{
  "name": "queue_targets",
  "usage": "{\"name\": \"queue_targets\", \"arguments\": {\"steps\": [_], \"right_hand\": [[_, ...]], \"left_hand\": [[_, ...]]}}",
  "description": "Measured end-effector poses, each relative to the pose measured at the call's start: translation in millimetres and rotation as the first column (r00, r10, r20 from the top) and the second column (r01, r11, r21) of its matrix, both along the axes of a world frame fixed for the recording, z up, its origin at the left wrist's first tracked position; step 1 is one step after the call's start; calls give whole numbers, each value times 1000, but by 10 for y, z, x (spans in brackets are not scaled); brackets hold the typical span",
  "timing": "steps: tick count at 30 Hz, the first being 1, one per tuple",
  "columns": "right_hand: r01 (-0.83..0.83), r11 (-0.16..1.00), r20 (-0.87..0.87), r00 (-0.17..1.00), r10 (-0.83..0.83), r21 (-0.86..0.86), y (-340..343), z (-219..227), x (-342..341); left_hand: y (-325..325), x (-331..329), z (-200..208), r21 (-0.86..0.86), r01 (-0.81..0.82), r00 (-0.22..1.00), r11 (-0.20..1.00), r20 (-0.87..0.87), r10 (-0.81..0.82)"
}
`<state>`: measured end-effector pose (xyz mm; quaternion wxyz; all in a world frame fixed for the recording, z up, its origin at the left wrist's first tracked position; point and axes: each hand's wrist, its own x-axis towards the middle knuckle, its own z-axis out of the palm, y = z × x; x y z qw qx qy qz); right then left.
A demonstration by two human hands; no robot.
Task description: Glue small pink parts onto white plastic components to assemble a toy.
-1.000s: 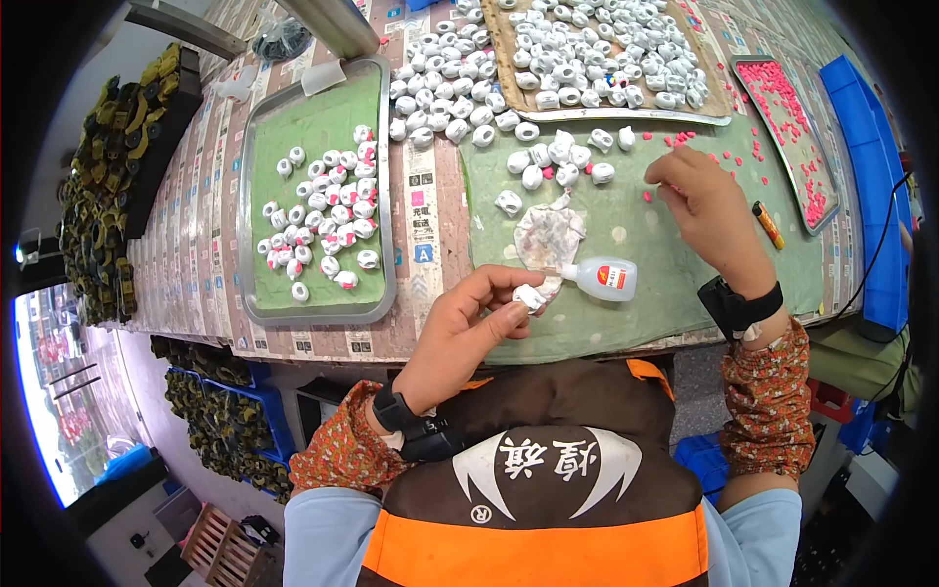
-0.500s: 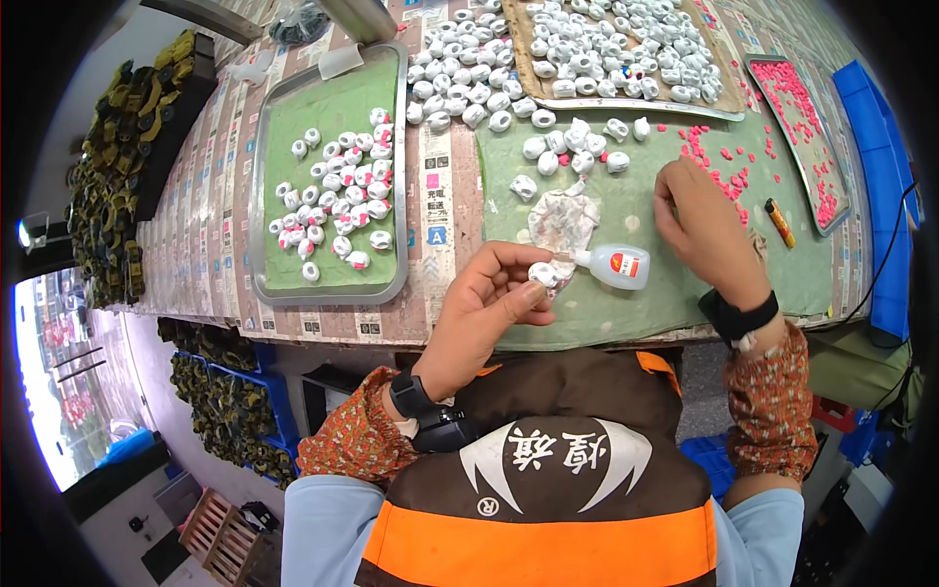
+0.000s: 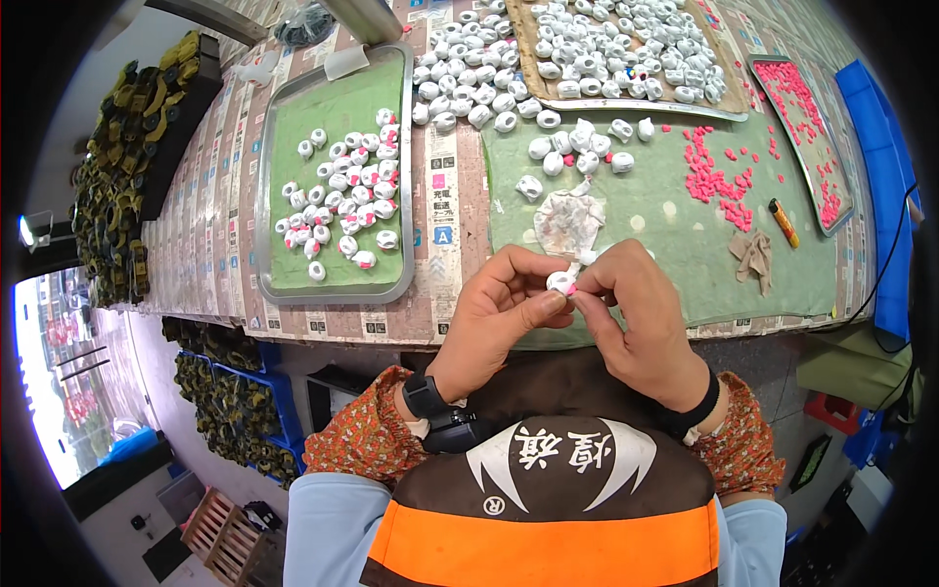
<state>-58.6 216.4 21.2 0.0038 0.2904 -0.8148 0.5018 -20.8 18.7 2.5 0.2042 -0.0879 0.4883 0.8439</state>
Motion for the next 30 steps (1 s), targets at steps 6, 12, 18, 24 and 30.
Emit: {"name": "queue_targets", "arguments": {"steps": [6,12,18,24,30], "right_hand": [[108,979,490,872,-10,-172,29,39,74],[182,922,498,867,14,-343,-35,-26,182],[65,983,201,979,-30,-169,6,24,147],[26,988,50,999,-18,-155,-6,-1,123],[75,987,122,991,-58,-144,-17,18,164]], "left_hand": [[-9,64,-74,-35,-24,994,999,-108,20],[36,106,-68,-79,-52,977,996,-210,34],[39,106,-70,-42,-31,982,999,-186,22],[30,121,-115,-27,-10,982,1000,-186,4],[30,119,-98,-41,-11,980,999,-197,3]]}}
